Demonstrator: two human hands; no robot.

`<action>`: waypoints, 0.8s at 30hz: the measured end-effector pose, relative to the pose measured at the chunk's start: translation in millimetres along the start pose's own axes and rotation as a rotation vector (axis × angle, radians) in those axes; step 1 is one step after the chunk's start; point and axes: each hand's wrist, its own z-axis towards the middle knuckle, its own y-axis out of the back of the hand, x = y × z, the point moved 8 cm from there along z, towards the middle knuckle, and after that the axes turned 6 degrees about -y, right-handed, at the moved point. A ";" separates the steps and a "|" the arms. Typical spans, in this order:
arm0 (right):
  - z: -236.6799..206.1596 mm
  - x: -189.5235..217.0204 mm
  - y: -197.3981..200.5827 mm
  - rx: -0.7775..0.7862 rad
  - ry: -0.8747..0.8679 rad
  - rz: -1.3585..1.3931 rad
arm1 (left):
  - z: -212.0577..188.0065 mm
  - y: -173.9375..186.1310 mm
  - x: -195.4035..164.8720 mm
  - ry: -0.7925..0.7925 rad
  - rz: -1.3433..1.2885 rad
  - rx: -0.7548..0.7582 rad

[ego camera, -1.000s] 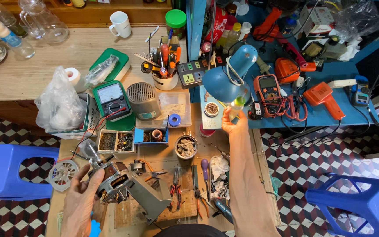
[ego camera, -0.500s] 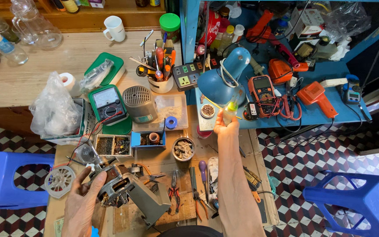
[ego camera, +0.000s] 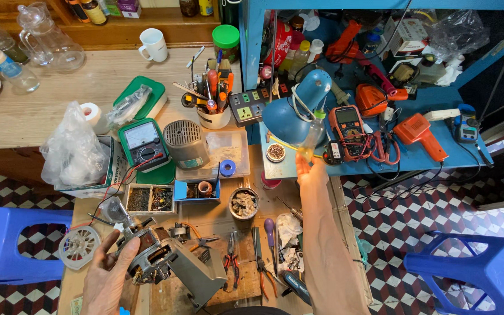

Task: The person lubricates the shaft of a disassembled electric motor with oil from a bottle, then rotates the shaft by hand. They connect a power cord to the motor and use a small green device to test it while rotating the shaft. Finally, they wipe the motor with a cloth and rotate the shaft again.

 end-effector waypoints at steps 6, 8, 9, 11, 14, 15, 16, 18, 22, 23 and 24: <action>-61.7 43.1 -21.8 -0.289 1.084 -1.269 | 9.2 4.1 3.3 -0.005 0.114 -0.008; -53.4 41.4 -30.7 -0.319 0.965 -1.466 | 8.6 4.5 4.2 0.052 0.102 -0.015; -47.8 40.2 -33.7 -0.335 0.901 -1.563 | 7.7 3.5 2.2 0.050 0.095 -0.007; -38.7 39.7 -38.3 -0.333 0.829 -1.676 | 4.3 0.9 -1.4 0.046 0.072 0.001; -26.7 34.8 -33.6 -0.340 0.734 -1.791 | -2.5 -4.8 -6.5 0.003 -0.019 0.022; -24.8 33.5 -28.6 -0.355 0.703 -1.817 | -4.3 -2.9 -7.0 0.008 0.021 0.010; -25.9 33.3 -25.8 -0.347 0.734 -1.799 | -5.4 -1.4 -7.1 0.011 0.061 0.001; -29.7 31.8 -23.3 -0.323 0.796 -1.766 | -5.4 -0.4 -7.4 0.017 0.085 -0.010; -27.6 33.4 -25.3 -0.358 0.749 -1.775 | -1.6 2.7 -6.5 0.039 0.091 -0.015; -27.7 35.6 -29.2 -0.355 0.773 -1.802 | -1.1 4.1 -5.8 0.046 0.106 -0.019; -27.3 37.0 -32.3 -0.349 0.798 -1.831 | -0.3 4.7 -4.5 0.054 0.081 -0.025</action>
